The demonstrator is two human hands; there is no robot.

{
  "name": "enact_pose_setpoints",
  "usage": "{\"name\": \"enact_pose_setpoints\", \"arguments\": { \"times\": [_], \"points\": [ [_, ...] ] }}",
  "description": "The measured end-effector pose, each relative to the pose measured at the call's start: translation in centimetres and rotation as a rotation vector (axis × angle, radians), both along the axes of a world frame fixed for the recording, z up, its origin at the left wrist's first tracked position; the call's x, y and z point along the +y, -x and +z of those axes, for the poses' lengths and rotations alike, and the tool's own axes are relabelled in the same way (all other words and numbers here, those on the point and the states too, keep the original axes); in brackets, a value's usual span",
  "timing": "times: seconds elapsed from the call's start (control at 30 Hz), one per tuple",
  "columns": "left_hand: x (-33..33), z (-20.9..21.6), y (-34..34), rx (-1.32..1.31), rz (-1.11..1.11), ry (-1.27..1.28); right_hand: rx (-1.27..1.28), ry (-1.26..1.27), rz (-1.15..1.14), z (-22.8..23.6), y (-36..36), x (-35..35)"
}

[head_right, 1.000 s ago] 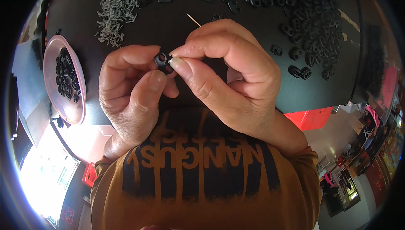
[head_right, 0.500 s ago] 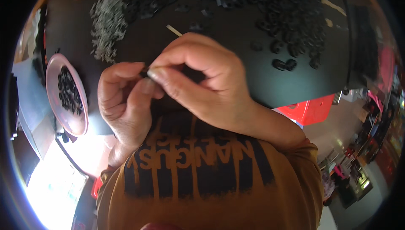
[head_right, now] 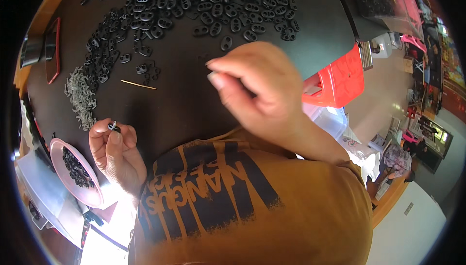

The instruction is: The person assembles small black plastic components with metal springs by hand. They repeatedly pick up a plastic piece and a spring, insert the spring into the plastic housing, and place the finished unit into a pink bowl.

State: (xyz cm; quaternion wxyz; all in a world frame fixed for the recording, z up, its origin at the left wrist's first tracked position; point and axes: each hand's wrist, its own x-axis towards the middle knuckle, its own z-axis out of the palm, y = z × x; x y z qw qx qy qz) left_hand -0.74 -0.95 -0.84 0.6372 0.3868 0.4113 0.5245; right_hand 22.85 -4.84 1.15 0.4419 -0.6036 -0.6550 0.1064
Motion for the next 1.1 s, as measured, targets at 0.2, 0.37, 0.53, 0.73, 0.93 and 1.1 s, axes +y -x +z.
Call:
{"name": "enact_pose_setpoints", "arguments": {
  "times": [0.2,0.37,0.53,0.73,0.93,1.1],
  "points": [
    [0.0,0.1,-0.3,0.006,-0.030,-0.008,-0.225,0.133,-0.156,-0.9,-2.2,-1.4],
    [-0.2,0.0,-0.2,0.000,-0.047,-0.021,-0.390,0.160,-0.108,-1.6,-2.4,-1.1],
    [-0.2,0.2,-0.2,-0.003,-0.052,-0.009,-0.350,0.136,-0.076,-1.5,-1.9,-0.6],
    [-0.4,0.3,-0.1,0.014,-0.078,0.000,-0.154,0.200,-0.022,-1.5,-0.5,-0.5],
    [-0.8,1.0,-0.1,0.044,-0.132,0.039,0.946,0.431,0.059,0.4,3.4,0.8],
    [-0.5,1.1,-0.2,0.019,-0.167,0.049,1.158,0.635,0.243,0.7,5.5,2.4]
  ]
}}
